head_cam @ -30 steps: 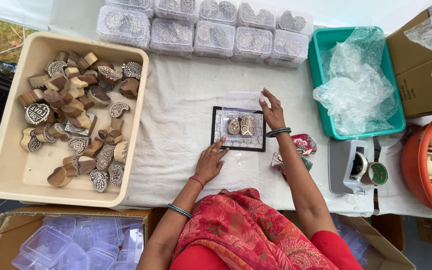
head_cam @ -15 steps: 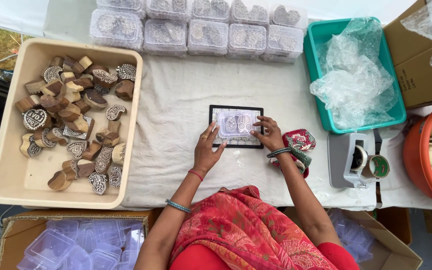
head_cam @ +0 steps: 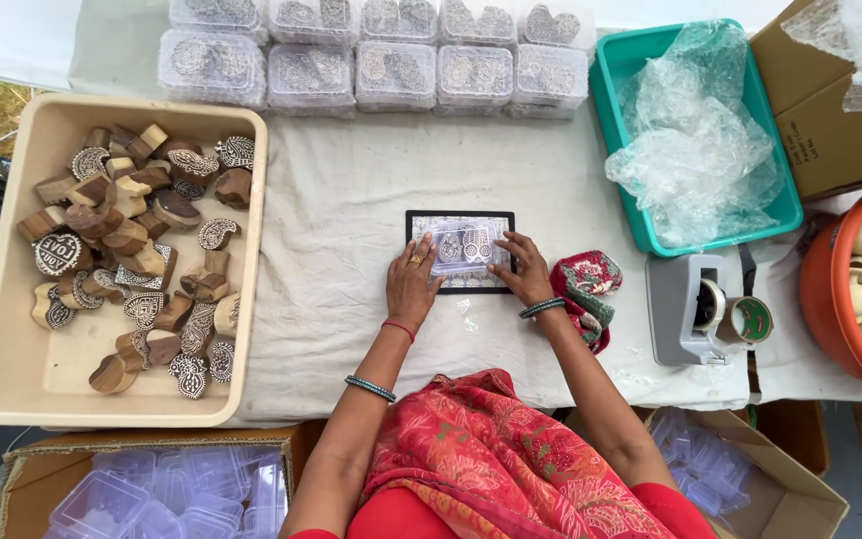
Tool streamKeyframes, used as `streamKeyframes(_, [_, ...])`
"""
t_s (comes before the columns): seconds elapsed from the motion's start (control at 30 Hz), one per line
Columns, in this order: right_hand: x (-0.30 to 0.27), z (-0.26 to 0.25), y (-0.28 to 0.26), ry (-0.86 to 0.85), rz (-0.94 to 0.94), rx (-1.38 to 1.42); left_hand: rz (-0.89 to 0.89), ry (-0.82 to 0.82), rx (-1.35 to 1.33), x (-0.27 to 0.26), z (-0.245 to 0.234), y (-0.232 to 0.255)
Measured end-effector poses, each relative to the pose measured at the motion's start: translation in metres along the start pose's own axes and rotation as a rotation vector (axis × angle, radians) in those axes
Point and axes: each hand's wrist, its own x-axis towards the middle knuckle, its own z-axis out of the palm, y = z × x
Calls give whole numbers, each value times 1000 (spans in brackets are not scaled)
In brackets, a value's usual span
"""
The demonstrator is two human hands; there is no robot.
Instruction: The person wipes small, ornate metal objects with a patterned cloth. They pick up the items from a beige tray, clean them, and place them into small clear plastic containers on the table.
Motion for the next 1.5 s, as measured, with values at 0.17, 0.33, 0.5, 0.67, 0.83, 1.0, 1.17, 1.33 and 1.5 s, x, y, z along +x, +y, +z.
streamKeyframes(0.17, [15, -8, -12, -32, -208, -218, 24, -14, 49, 1, 0, -1])
streamKeyframes(0.33, [32, -10, -21, -204, -260, -409, 25, -67, 84, 6, -8, 2])
streamKeyframes(0.5, [37, -8, -20, -266, -232, -435, 72, -49, 71, 9, -4, 0])
streamKeyframes(0.67, [39, -8, -17, -281, -261, -465, 88, -23, 72, 11, -5, 2])
streamKeyframes(0.83, [39, -4, -11, -290, -326, -544, 117, -37, 103, 11, -5, 2])
streamKeyframes(1.0, [40, 1, -7, -268, -378, -617, 147, -56, 162, 14, 5, -3])
streamKeyframes(1.17, [41, 2, -8, -260, -396, -661, 184, -71, 211, 15, 11, -6])
streamKeyframes(1.33, [40, 4, -9, -264, -404, -715, 240, -64, 356, 16, 41, -21])
streamKeyframes(1.5, [42, 5, -6, -250, -426, -723, 279, -5, 388, 15, 22, -13])
